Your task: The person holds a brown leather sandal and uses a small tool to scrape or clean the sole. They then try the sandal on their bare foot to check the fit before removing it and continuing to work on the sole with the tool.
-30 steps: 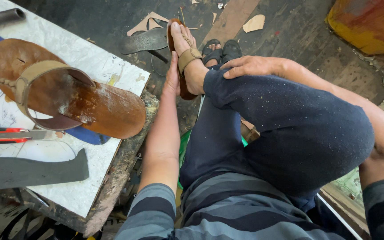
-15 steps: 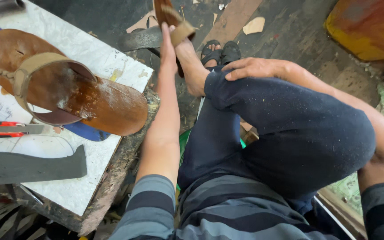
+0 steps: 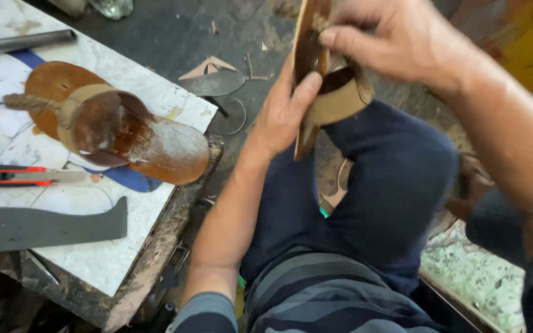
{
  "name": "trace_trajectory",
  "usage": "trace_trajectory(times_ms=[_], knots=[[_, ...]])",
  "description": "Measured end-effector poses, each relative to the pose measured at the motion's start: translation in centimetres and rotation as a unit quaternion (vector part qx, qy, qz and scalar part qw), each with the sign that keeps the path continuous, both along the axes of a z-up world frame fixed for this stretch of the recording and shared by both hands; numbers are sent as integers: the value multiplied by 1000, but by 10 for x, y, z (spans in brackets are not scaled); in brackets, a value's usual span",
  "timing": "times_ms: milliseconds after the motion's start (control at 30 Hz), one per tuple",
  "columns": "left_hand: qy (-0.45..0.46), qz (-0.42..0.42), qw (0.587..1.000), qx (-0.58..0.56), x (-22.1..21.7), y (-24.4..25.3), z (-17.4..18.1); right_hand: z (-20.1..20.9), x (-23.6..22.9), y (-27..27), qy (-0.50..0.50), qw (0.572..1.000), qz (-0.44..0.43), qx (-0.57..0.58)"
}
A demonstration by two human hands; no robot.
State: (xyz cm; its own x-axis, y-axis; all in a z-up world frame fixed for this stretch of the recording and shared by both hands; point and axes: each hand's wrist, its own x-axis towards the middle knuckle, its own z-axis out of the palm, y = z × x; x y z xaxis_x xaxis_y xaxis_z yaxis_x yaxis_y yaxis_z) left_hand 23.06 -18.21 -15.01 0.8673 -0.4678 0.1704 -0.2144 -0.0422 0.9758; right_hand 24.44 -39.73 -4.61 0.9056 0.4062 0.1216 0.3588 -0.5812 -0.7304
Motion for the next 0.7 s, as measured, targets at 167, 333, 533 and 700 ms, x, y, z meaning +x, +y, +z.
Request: trace_trajectory(times_ms=[167,333,533,700], knots=[[-122,146,977,92,-47,24,67,33,-43,45,124,990,35,62],[-291,199,928,118,-70,38,96,44,-73,76,-6,1000,-20,-3],[-353,161,902,190,-74,57,110,51,-74,84,-50,998,-20,13],[-366,257,863,234,-77,48,124,35,-73,99,-148,987,-66,22]])
